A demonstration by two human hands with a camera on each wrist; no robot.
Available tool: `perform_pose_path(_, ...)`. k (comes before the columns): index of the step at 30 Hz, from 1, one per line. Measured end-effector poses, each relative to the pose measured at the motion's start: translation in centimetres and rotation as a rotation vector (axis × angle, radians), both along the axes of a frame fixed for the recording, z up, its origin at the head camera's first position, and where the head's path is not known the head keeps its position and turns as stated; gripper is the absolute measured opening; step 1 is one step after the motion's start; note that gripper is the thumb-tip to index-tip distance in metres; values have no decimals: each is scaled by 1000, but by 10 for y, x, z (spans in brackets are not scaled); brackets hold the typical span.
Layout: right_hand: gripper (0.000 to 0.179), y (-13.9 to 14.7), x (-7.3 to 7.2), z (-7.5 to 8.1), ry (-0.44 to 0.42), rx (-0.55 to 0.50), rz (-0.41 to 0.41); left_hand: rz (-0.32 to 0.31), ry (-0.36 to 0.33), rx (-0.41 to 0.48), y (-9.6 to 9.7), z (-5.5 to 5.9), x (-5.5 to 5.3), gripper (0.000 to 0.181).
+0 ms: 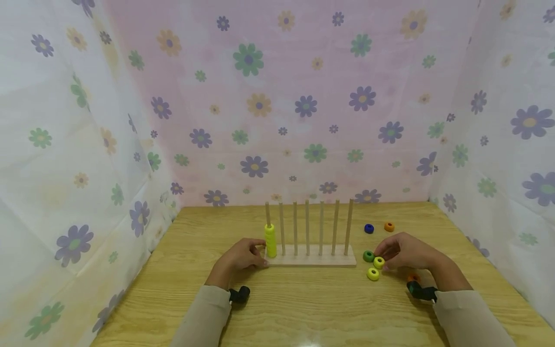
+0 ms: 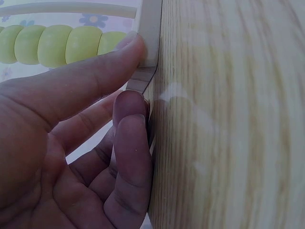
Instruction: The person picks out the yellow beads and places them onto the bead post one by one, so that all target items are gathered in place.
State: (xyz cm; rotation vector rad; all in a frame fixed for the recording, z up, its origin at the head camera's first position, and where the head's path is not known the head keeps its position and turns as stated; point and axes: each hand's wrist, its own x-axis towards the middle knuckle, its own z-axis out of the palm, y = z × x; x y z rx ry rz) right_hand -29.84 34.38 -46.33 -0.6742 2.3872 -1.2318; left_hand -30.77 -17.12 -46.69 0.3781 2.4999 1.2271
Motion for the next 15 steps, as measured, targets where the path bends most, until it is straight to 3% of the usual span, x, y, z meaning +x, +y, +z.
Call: perform_pose_path(15, 30, -3, 1, 0, 68, 77, -70, -10, 9, 1, 0, -2, -2, 75)
